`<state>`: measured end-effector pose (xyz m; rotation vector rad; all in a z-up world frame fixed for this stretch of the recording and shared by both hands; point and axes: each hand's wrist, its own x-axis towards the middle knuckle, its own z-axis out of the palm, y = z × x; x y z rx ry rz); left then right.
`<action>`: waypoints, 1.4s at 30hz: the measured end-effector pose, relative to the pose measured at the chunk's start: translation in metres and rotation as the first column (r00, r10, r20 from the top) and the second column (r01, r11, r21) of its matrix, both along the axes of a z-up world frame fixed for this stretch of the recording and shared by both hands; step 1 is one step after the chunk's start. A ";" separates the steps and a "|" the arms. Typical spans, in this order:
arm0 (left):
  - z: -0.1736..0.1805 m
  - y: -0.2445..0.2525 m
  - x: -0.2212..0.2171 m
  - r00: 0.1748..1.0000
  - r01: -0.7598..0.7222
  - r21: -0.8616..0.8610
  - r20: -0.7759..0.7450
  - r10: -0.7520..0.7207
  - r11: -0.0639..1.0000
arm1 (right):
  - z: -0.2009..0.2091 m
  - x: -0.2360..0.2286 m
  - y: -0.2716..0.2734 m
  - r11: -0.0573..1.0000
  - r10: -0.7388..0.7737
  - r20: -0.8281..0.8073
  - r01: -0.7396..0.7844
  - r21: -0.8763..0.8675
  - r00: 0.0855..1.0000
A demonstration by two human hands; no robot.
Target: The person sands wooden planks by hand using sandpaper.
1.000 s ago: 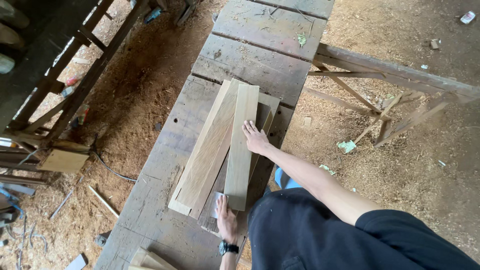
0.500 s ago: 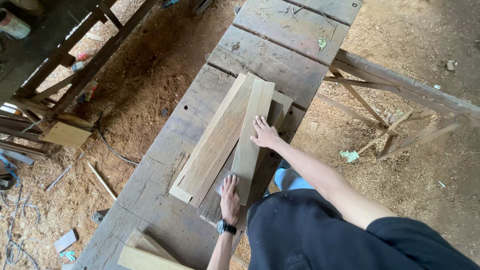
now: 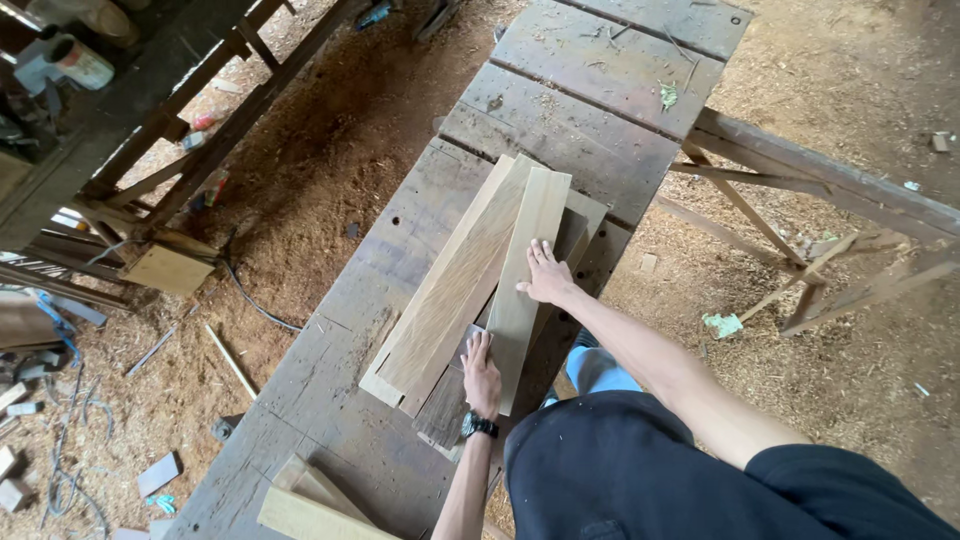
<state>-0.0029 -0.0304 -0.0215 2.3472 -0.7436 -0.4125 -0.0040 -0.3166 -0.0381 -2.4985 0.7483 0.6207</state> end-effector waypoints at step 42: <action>0.005 0.006 -0.010 0.995 0.102 -0.103 0.027 -0.100 0.989 | -0.005 0.000 0.007 0.998 -0.053 0.010 0.053 0.026 0.999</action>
